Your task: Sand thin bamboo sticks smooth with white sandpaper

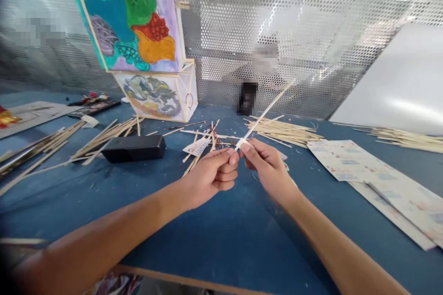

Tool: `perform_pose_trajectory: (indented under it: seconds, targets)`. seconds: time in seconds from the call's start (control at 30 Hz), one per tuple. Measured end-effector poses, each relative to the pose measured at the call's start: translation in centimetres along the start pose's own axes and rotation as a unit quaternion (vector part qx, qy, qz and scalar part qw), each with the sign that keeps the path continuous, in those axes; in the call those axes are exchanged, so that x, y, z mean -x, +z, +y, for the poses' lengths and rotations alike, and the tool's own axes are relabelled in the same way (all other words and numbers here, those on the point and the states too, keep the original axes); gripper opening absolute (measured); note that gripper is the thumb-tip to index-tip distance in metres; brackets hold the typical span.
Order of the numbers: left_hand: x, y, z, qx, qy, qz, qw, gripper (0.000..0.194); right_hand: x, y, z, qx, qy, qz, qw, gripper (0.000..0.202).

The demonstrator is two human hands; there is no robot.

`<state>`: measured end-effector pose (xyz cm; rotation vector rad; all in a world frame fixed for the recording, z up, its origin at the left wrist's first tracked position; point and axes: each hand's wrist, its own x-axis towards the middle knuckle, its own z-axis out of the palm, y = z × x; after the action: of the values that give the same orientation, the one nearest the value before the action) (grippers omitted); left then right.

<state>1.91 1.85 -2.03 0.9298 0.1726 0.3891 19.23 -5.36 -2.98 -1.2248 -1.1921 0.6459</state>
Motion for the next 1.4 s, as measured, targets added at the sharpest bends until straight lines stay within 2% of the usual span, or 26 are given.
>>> perform_pose_trajectory:
  seconds: [0.1, 0.23, 0.33, 0.47, 0.6, 0.77, 0.9, 0.97, 1.1, 1.27, 1.4]
  targets:
    - [0.1, -0.1, -0.1, 0.002, -0.008, -0.004, 1.0, 0.031, -0.2, -0.4, -0.3, -0.021, -0.008, 0.025, 0.999, 0.039]
    - [0.0, 0.0, -0.1, 0.01, -0.016, -0.012, 1.0, 0.032, 0.1, -0.5, -0.3, -0.009, 0.009, -0.017, 1.0, 0.036]
    - [-0.1, 0.1, 0.1, 0.018, -0.019, -0.006, 1.0, 0.031, 0.2, -0.1, 0.0, -0.009, -0.004, -0.001, 1.0, 0.036]
    - [0.0, 0.0, 0.1, 0.019, -0.038, -0.008, 0.999, 0.027, -0.1, -0.2, 0.1, 0.0, 0.011, -0.037, 0.999, 0.037]
    - [0.0, 0.1, 0.0, 0.027, -0.042, -0.005, 0.999, 0.024, -0.5, -0.9, 0.1, -0.015, -0.02, 0.027, 0.999, 0.036]
    - [-0.1, 0.3, 0.2, 0.034, -0.044, 0.0, 0.998, 0.027, -0.3, -0.4, 0.1, 0.016, 0.018, -0.04, 0.999, 0.038]
    - [-0.2, 0.4, 0.2, 0.041, -0.039, 0.008, 0.998, 0.028, -1.1, -0.5, 0.1, -0.021, -0.018, 0.051, 0.998, 0.035]
    - [-0.2, 0.3, 0.0, 0.04, -0.048, 0.006, 0.998, 0.028, -1.3, -0.9, 0.1, -0.038, -0.023, 0.073, 0.996, 0.034]
    - [0.0, 0.1, -0.2, 0.04, -0.055, -0.003, 0.998, 0.026, -1.0, -1.5, 0.0, -0.024, 0.025, 0.003, 0.999, 0.033]
    - [0.1, 0.1, -0.2, 0.042, -0.053, -0.008, 0.998, 0.026, -1.2, -2.2, -0.3, -0.039, -0.003, 0.066, 0.997, 0.039]
    - [0.0, 0.3, -0.1, 0.045, -0.051, -0.012, 0.998, 0.026, -1.1, -1.7, -0.4, -0.026, 0.032, 0.006, 0.999, 0.037]
